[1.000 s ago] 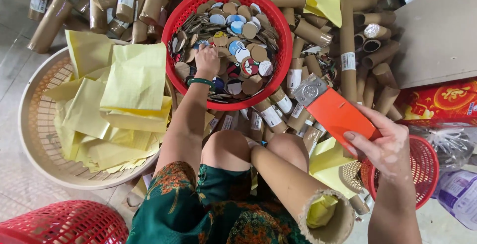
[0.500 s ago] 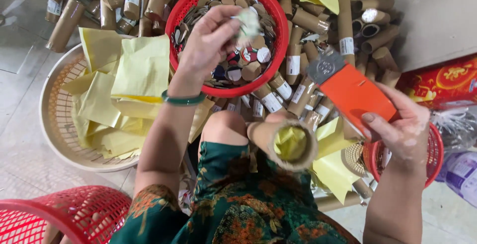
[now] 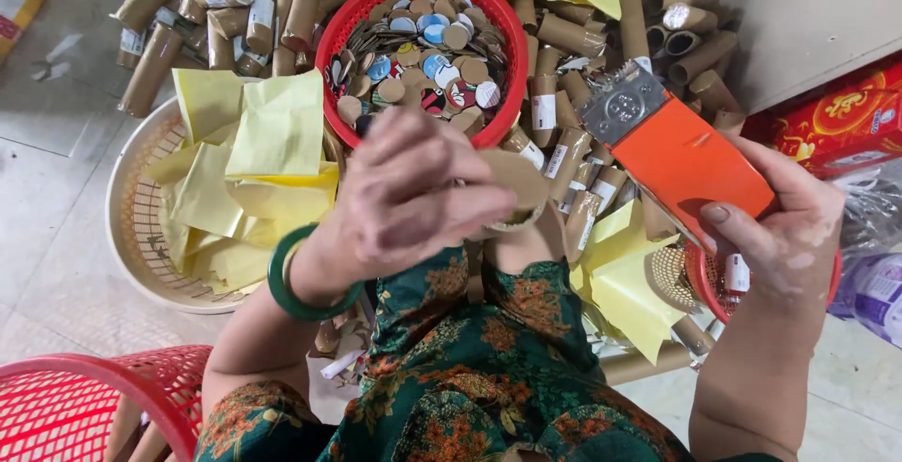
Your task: Sealing the ends of cardboard tubes using cardboard discs and a tape dispenser.
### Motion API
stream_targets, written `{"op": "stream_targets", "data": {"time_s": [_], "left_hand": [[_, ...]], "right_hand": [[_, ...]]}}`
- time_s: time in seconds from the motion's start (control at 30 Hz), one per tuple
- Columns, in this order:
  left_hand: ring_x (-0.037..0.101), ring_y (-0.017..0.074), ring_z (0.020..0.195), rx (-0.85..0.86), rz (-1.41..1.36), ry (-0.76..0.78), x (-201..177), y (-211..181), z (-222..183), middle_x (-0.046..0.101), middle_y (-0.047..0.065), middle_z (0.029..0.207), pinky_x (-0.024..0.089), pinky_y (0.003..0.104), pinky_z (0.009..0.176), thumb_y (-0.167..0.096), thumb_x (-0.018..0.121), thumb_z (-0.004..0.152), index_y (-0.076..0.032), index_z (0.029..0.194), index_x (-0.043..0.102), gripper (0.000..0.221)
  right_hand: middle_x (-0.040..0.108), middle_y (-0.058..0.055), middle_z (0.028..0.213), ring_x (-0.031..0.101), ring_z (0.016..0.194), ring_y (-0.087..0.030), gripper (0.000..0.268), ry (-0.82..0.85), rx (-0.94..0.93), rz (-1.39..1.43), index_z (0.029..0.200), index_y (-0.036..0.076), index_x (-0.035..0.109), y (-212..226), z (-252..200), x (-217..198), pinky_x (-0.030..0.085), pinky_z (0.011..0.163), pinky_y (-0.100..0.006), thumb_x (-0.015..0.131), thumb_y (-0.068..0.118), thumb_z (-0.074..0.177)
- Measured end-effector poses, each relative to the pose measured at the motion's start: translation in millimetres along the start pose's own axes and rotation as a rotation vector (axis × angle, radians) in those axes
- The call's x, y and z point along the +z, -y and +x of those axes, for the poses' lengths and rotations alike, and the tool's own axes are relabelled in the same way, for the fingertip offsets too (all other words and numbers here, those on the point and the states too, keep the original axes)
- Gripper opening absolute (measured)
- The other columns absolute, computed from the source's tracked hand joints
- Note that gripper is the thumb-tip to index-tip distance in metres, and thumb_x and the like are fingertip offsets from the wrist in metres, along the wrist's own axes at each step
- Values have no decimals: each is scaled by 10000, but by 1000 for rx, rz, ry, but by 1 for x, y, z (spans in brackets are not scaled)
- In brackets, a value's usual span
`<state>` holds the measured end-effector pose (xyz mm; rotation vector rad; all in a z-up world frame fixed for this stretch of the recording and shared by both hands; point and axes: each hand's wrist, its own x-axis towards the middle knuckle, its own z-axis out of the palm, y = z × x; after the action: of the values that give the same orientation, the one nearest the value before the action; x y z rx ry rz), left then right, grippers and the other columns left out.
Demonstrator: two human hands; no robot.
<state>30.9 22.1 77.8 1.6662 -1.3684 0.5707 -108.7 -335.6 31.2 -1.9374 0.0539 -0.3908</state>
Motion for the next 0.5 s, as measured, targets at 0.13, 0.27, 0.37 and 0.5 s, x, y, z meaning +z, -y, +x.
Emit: {"op": "stream_targets", "data": {"time_s": [0.13, 0.27, 0.37, 0.5], "left_hand": [[610, 337, 1273, -68, -136, 159, -1, -11, -8, 561, 125, 1427, 514, 416, 1077, -251, 876, 916, -191, 1347, 585, 524], [598, 331, 1333, -138, -235, 155, 5, -10, -17, 518, 144, 1543, 512, 399, 1118, -240, 873, 897, -194, 1356, 549, 563], [619, 312, 1346, -246, -263, 151, 8, -13, -15, 561, 129, 1515, 531, 389, 1131, -176, 868, 899, -162, 1381, 543, 581], [626, 324, 1375, -346, -323, 161, 9, -12, -14, 584, 141, 1499, 528, 406, 1176, -106, 842, 892, -96, 1431, 522, 627]], "right_hand": [[706, -128, 1180, 679, 1042, -129, 538, 17, -34, 40, 1380, -118, 597, 1, -4, -3, 555, 968, -253, 755, 8, 881], [704, -127, 1167, 678, 1023, -125, 546, 28, -41, 27, 1375, -120, 600, 9, -2, -2, 560, 940, -250, 767, 33, 878], [701, -111, 1161, 679, 996, -118, 565, 28, -50, 65, 1365, -113, 598, 14, -3, -3, 565, 936, -247, 760, 81, 860], [712, -150, 1037, 643, 734, -126, 619, -4, 7, 295, 1358, -137, 611, -10, -13, -18, 525, 689, -222, 827, 144, 851]]}}
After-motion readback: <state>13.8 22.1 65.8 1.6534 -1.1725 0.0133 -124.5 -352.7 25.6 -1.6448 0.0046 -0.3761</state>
